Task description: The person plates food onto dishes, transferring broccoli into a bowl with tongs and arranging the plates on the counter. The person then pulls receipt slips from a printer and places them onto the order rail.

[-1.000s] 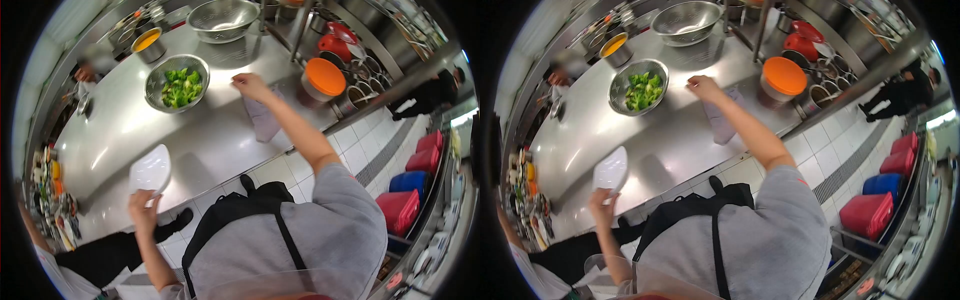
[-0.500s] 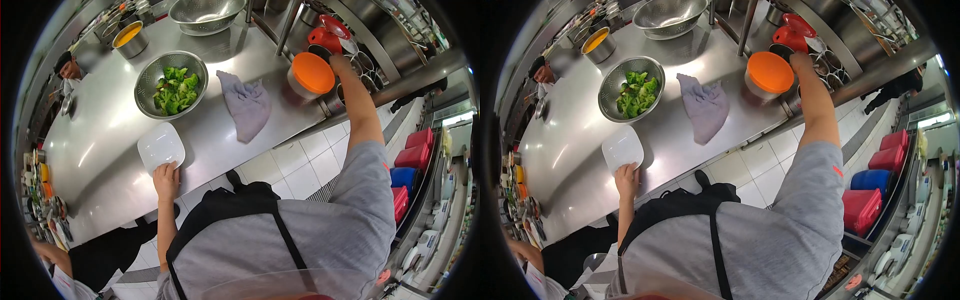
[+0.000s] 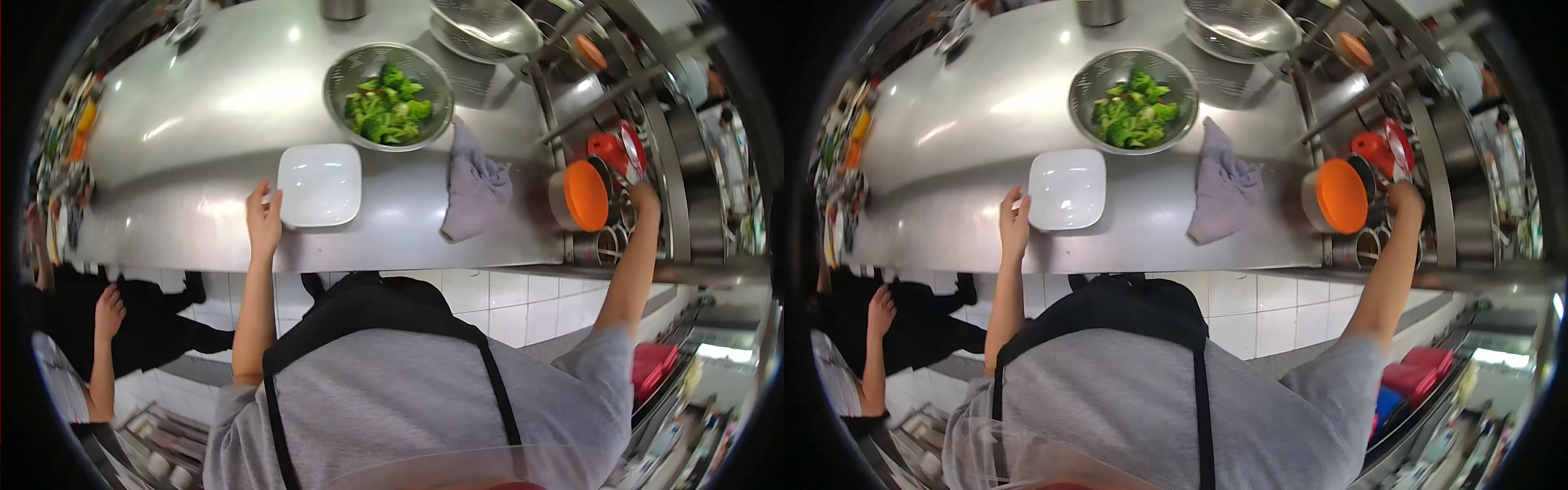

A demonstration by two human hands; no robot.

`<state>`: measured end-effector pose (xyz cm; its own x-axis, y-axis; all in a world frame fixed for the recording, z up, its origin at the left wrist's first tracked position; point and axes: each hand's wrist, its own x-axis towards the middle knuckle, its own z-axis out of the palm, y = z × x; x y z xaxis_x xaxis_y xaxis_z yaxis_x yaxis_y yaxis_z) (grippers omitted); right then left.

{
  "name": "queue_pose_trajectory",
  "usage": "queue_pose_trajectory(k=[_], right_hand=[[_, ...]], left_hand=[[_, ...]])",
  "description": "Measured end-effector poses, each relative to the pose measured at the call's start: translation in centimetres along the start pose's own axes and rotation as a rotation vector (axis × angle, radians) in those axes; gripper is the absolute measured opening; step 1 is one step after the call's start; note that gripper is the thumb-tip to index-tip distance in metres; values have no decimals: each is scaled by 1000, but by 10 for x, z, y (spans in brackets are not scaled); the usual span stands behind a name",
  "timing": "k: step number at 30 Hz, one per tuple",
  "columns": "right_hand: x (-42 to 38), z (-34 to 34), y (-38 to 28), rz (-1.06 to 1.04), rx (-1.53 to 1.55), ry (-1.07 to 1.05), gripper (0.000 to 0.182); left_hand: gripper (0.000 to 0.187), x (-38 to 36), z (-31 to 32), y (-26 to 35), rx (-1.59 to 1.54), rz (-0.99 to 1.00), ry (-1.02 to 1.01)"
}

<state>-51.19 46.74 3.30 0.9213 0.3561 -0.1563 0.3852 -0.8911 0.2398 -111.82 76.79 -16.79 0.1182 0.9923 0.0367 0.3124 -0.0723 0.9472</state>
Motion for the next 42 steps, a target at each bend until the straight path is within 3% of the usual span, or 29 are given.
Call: queue_pose_trajectory(k=[2, 4, 8, 9, 11, 13, 16, 23, 29, 32, 34, 38, 42], right_hand=[[-46, -27, -27, -61, -10, 136, 32], [-112, -38, -82, -341, 318, 460, 35], [-132, -19, -198, -750, 444, 338, 36], [-135, -12, -224, -943, 433, 454, 39], [-159, -28, -265, -939, 318, 450, 42], [-170, -41, -292, -1134, 28, 413, 44], [-158, -40, -319, -1256, -46, 421, 47], [-144, -23, -351, -1282, -63, 377, 38], [-188, -37, -324, -1196, 199, 298, 33], [-227, -17, -329, -1332, 260, 402, 30], [-242, 12, -341, -1438, 140, 445, 30], [-248, 47, -352, -1481, 118, 473, 35], [-249, -7, -329, -1349, 61, 327, 40]], left_hand=[[39, -1, -11, 25, -249, -361, -228], [38, -2, -11, 24, -303, -396, -231], [37, -9, -2, 30, -412, -463, -302], [37, -9, 0, 31, -416, -465, -292], [38, -9, 4, 28, -430, -439, -298], [38, -15, 7, 23, -397, -442, -327], [39, -17, 7, 24, -464, -481, -316], [37, -21, 7, 27, -507, -490, -299], [36, -27, 4, 33, -504, -499, -296], [37, -31, 3, 31, -493, -519, -325], [37, -32, 4, 31, -530, -541, -317], [37, -31, 4, 25, -571, -530, -310], [36, -31, 2, 27, -578, -532, -321]])
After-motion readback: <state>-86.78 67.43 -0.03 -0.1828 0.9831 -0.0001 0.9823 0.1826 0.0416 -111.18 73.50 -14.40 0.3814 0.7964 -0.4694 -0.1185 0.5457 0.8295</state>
